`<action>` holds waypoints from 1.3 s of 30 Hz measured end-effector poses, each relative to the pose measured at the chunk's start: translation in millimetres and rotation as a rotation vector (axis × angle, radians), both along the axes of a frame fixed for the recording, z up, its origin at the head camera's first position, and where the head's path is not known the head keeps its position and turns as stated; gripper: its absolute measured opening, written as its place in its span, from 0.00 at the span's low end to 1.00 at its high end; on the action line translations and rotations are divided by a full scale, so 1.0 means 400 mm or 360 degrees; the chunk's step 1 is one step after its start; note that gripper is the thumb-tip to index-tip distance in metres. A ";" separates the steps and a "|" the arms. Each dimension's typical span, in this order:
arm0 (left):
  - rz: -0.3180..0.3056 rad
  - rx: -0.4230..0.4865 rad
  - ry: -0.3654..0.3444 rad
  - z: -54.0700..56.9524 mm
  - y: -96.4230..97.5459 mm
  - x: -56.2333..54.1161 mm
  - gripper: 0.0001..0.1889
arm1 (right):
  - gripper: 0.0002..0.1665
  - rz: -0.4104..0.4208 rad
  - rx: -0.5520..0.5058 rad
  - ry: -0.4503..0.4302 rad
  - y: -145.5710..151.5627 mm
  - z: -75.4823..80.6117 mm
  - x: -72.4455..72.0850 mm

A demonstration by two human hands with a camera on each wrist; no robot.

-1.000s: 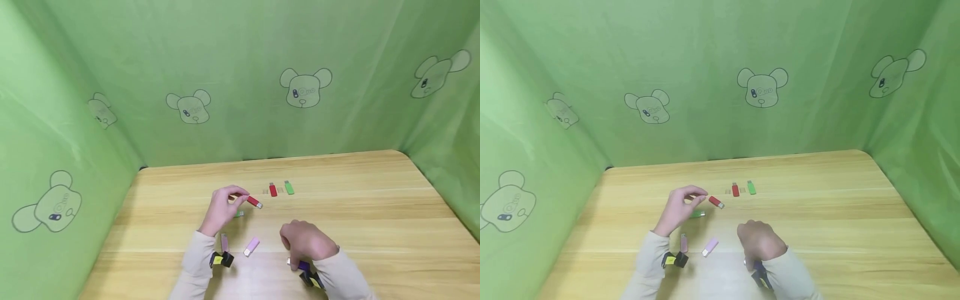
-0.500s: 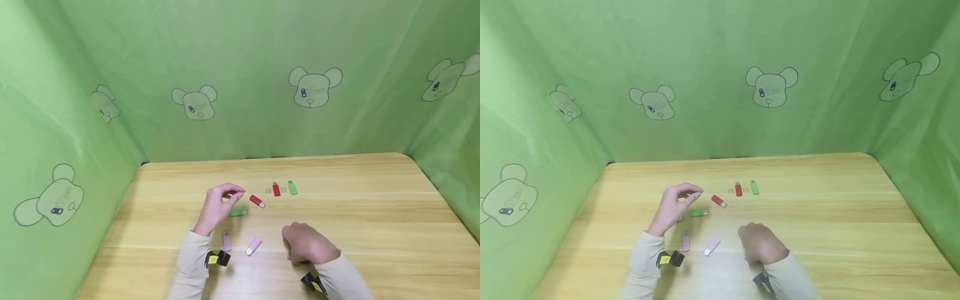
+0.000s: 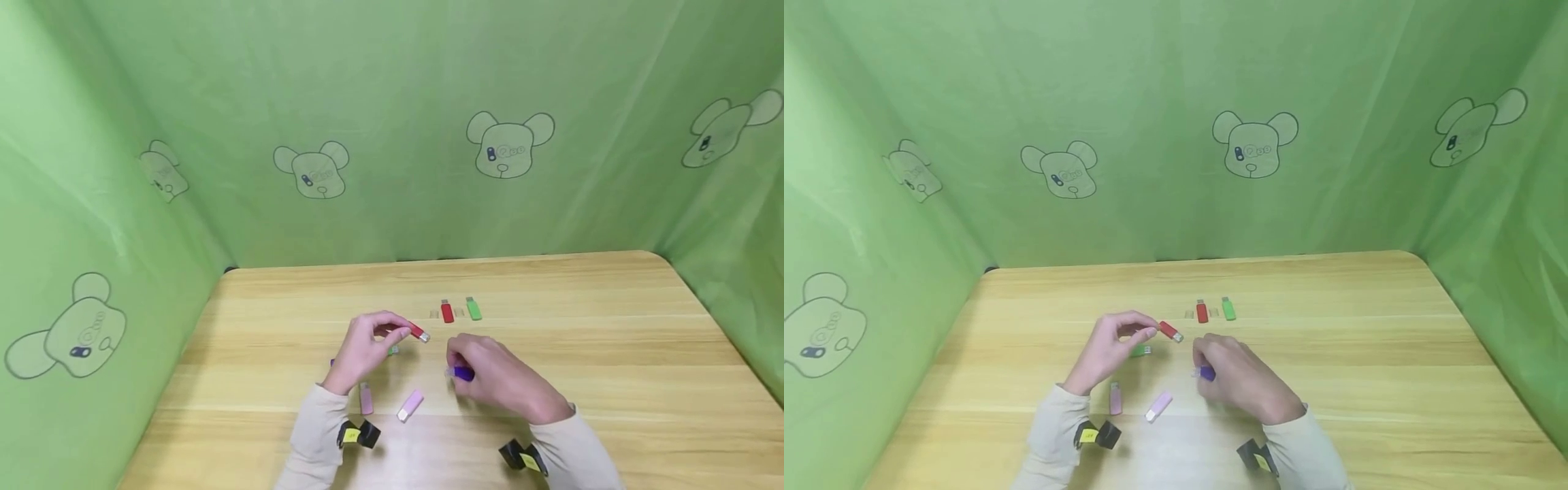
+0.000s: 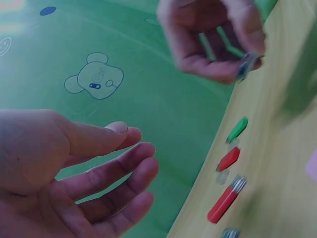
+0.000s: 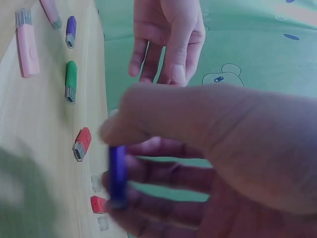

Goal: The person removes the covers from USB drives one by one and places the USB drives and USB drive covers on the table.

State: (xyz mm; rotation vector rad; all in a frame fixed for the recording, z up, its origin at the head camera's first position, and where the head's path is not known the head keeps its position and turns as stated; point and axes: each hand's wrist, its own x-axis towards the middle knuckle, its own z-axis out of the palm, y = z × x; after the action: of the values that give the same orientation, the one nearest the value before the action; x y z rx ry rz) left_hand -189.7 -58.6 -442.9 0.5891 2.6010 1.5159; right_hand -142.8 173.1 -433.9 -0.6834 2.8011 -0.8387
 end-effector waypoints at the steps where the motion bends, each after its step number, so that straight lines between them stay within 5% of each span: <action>1: -0.0019 0.0018 -0.0005 -0.001 0.004 0.001 0.07 | 0.13 -0.0014 -0.0009 0.0039 -0.001 0.001 -0.002; 8: -0.0140 0.0141 -0.0100 -0.013 0.026 0.009 0.09 | 0.11 -0.0044 -0.0179 0.0344 -0.011 0.004 -0.013; 14: -0.0193 0.0360 -0.0337 -0.018 0.038 0.013 0.10 | 0.12 -0.0036 -0.0394 0.0604 -0.021 0.005 -0.018; 22: -0.0137 0.0721 -0.0538 -0.015 0.054 0.016 0.11 | 0.12 -0.0032 -0.0424 0.0826 -0.030 0.007 -0.021; 30: -0.0017 0.0715 -0.0493 -0.008 0.053 0.018 0.12 | 0.14 0.0003 -0.0396 0.1004 -0.038 0.008 -0.022; 39: -0.0009 0.0711 -0.0476 -0.005 0.044 0.017 0.12 | 0.16 0.0044 -0.0399 0.0987 -0.032 0.012 -0.022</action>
State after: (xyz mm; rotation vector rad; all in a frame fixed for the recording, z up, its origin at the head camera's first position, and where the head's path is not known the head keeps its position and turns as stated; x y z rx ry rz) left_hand -182.9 -40.9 -445.0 0.3579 2.0509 2.0205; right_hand -151.6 160.2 -428.9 -1.1985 3.2274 -1.1506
